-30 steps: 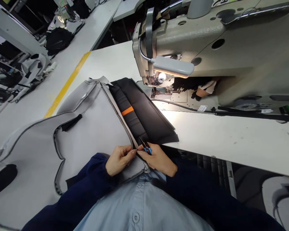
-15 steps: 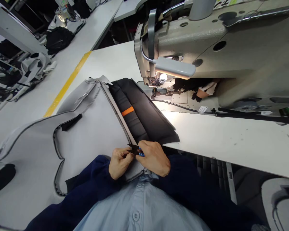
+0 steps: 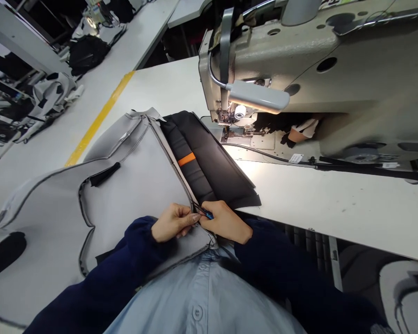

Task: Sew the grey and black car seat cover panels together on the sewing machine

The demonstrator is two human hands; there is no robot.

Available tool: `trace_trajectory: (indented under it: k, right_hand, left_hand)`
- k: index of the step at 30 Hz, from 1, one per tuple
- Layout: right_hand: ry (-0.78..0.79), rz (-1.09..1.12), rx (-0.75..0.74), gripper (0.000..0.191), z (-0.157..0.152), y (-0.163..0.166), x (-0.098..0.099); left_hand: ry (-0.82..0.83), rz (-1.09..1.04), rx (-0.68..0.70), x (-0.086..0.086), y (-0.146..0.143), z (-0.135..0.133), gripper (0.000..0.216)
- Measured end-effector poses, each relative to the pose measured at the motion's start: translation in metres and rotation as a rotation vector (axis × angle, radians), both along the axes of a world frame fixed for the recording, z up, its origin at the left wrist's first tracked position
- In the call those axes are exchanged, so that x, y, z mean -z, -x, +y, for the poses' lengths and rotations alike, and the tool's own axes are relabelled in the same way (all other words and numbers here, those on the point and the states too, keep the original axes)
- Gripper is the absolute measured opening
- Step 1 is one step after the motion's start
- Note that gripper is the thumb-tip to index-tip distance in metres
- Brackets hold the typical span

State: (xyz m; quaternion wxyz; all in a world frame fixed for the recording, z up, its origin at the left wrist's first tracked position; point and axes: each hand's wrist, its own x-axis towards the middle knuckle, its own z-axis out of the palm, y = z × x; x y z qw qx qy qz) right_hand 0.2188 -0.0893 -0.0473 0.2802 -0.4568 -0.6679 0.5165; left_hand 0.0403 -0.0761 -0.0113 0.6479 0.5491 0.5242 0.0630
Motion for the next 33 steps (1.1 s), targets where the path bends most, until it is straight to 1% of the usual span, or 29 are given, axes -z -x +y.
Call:
trace_trajectory:
  k: [2, 6, 8, 10, 12, 14, 16, 18, 20, 22, 23, 24, 26, 28, 30, 33]
  right_hand:
    - [-0.069, -0.054, 0.019, 0.02, -0.001, 0.002, 0.001]
    - [-0.283, -0.23, 0.089, 0.021, -0.004, 0.007, -0.005]
    - [-0.344, -0.278, 0.154, 0.021, -0.004, 0.01, -0.007]
    - [-0.379, -0.266, 0.21, 0.024, -0.005, 0.012, -0.006]
    - [-0.38, -0.222, 0.249, 0.025, -0.004, 0.014, -0.001]
    - [-0.347, -0.2, 0.273, 0.026, -0.003, 0.014, 0.004]
    - [-0.293, -0.192, 0.237, 0.027, -0.003, 0.011, 0.006]
    - [-0.234, -0.189, 0.166, 0.025, -0.004, 0.004, 0.002]
    - [-0.227, -0.222, 0.117, 0.02, -0.008, -0.006, -0.008]
    - [-0.318, -0.351, 0.108, 0.033, -0.016, -0.015, -0.019]
    - [-0.396, -0.443, 0.105, 0.038, -0.02, -0.017, -0.023]
    - [-0.486, -0.542, 0.101, 0.04, -0.025, -0.019, -0.027]
    - [-0.658, -0.704, 0.108, 0.037, -0.032, -0.02, -0.03]
    - [-0.778, -0.783, 0.121, 0.033, -0.036, -0.019, -0.031]
    - [-0.829, -0.816, 0.132, 0.03, -0.038, -0.019, -0.03]
    - [-0.84, -0.849, 0.148, 0.027, -0.038, -0.024, -0.03]
  left_hand:
    - [0.008, -0.058, -0.066, 0.002, -0.002, -0.004, 0.049]
    - [-0.12, -0.043, -0.2, 0.001, -0.007, -0.013, 0.042]
    - [-0.198, -0.019, -0.23, 0.0, -0.009, -0.018, 0.038]
    - [-0.27, 0.019, -0.242, -0.001, -0.01, -0.022, 0.037]
    - [-0.336, 0.075, -0.231, 0.0, -0.009, -0.025, 0.039]
    - [-0.393, 0.121, -0.191, 0.003, -0.008, -0.025, 0.041]
    - [-0.425, 0.149, -0.146, 0.006, -0.006, -0.022, 0.041]
    - [-0.423, 0.162, -0.109, 0.007, -0.004, -0.019, 0.04]
    - [-0.414, 0.168, -0.09, 0.007, -0.002, -0.017, 0.04]
    - [-0.422, 0.173, -0.075, 0.005, -0.002, -0.016, 0.04]
    - [-0.437, 0.174, -0.068, 0.004, -0.003, -0.016, 0.038]
    - [-0.455, 0.17, -0.06, 0.002, -0.004, -0.017, 0.036]
    - [-0.486, 0.154, -0.039, 0.0, -0.006, -0.019, 0.031]
    - [-0.501, 0.145, -0.035, 0.0, -0.007, -0.02, 0.028]
    - [-0.5, 0.141, -0.055, 0.0, -0.007, -0.021, 0.027]
    - [-0.474, 0.119, -0.093, 0.002, -0.004, -0.022, 0.032]
